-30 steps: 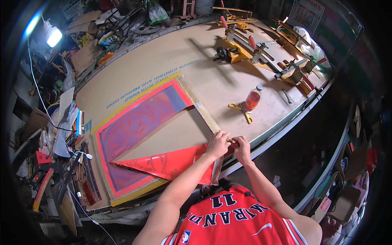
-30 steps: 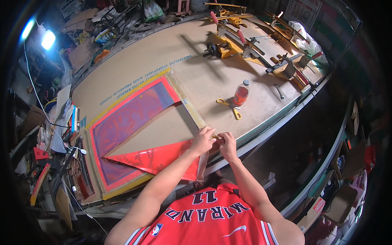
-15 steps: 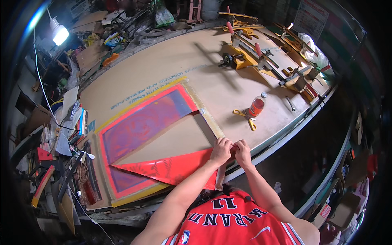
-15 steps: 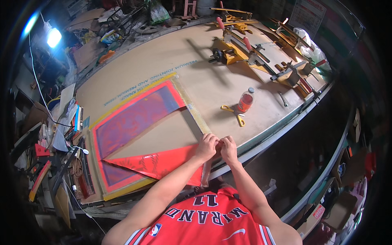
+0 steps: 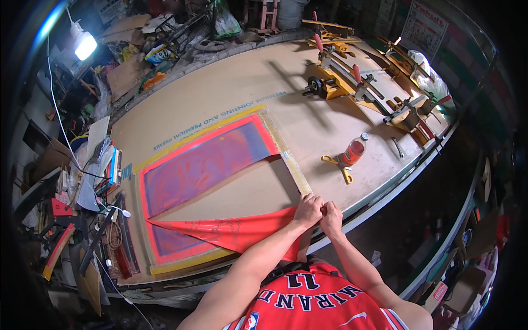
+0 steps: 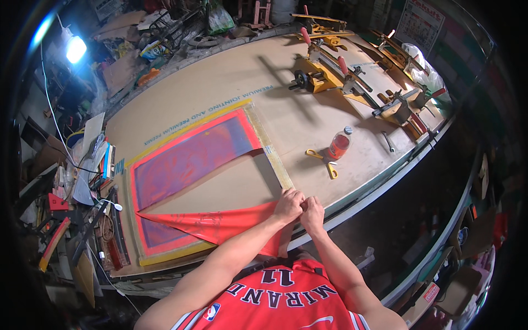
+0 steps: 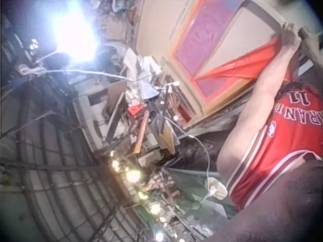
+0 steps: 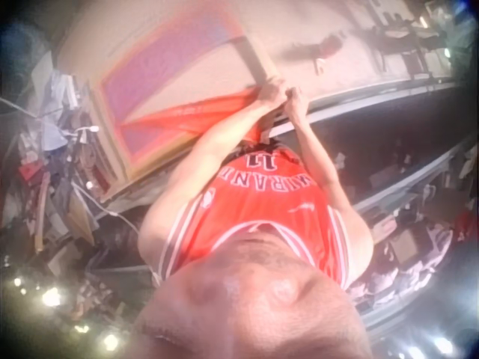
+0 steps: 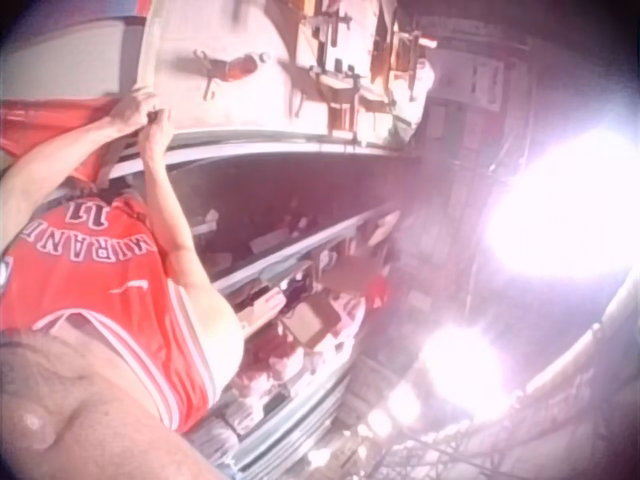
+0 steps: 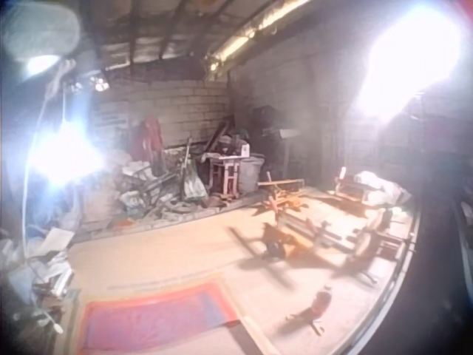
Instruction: The person uses yellow-handled scissors to cut a red and blue rectangular sheet taped to a workbench. They cut along the center and then along the edges, then peel back the cut sections. The person folds the removed pieces and sets them aside.
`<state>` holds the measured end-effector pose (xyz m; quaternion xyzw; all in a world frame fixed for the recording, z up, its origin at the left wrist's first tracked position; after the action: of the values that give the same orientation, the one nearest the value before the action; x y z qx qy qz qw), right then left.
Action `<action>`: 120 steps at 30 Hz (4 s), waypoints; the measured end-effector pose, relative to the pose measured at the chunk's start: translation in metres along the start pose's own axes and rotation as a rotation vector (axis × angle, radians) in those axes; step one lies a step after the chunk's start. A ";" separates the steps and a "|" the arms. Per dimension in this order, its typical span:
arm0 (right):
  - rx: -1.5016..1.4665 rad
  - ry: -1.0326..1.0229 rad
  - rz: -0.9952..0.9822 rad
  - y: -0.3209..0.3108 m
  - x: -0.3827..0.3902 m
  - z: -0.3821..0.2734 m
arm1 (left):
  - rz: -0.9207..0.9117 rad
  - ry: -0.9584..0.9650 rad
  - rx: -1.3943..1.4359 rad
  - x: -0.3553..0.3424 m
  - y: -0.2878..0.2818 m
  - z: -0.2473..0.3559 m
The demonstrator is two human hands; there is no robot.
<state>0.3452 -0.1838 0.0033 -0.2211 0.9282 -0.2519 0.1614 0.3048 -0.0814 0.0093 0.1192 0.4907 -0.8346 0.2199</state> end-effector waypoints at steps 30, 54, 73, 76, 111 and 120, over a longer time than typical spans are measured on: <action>-0.128 -0.165 0.359 0.007 0.032 -0.002 | 0.009 0.034 0.146 0.010 -0.002 0.007; -0.196 -0.077 0.376 -0.010 0.037 0.010 | -0.223 0.048 0.098 0.005 -0.015 -0.001; -0.006 -0.193 0.336 0.011 -0.059 0.010 | -0.001 -0.139 0.071 -0.067 0.015 -0.038; 0.019 -0.162 0.304 0.012 -0.059 0.015 | 0.010 -0.136 0.044 -0.067 0.016 -0.035; -0.261 0.146 0.375 0.001 -0.032 0.032 | -0.833 -0.489 -0.367 0.072 -0.173 -0.152; -0.279 0.000 0.442 -0.002 -0.056 0.033 | -0.320 -0.315 -0.514 0.087 -0.163 -0.134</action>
<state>0.4071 -0.1709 -0.0118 -0.0329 0.9798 -0.0804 0.1803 0.1475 0.0824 0.0322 -0.1490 0.6576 -0.7157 0.1823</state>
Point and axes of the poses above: each hand's wrist, its own x-axis away from the middle knuckle, its own y-axis out of the palm, z = x × y, the point moved 7 cm from there along -x, towards the middle knuckle, and after that the axes turned 9 degrees about -x, right-handed, at the moved point
